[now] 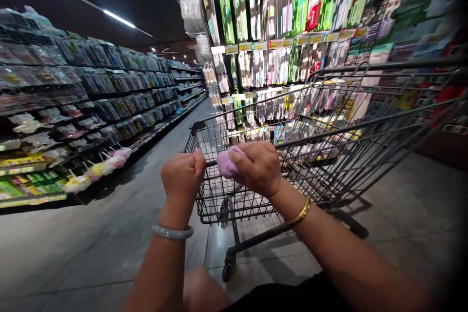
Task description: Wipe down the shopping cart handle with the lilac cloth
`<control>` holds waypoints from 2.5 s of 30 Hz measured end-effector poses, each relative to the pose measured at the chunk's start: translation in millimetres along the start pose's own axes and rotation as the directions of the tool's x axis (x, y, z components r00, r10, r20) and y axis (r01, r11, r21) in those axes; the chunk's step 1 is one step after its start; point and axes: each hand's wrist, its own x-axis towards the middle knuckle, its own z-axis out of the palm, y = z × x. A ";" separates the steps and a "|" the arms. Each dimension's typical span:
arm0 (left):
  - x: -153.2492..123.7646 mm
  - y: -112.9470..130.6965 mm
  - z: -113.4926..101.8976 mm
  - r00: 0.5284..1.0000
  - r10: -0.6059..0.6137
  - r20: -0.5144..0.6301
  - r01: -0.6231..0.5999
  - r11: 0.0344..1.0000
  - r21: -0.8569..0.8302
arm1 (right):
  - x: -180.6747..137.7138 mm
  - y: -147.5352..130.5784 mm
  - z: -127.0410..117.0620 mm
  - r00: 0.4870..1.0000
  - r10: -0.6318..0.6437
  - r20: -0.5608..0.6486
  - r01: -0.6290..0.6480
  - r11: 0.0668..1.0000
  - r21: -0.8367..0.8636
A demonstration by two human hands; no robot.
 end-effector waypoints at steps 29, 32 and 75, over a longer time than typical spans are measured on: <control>10.3 51.9 25.2 0.997 0.038 0.064 -0.039 0.999 0.004 | -12.0 45.5 -25.4 0.910 0.372 -0.182 -0.359 0.928 0.100; 11.8 49.2 27.7 0.997 0.057 0.047 -0.057 0.998 -0.012 | -10.1 26.8 -9.4 0.948 0.263 -0.179 -0.255 0.965 0.067; 8.2 32.2 40.2 1.000 0.009 0.017 -0.007 0.989 -0.151 | -43.9 -25.0 53.4 0.976 -0.100 -0.195 0.126 0.984 0.123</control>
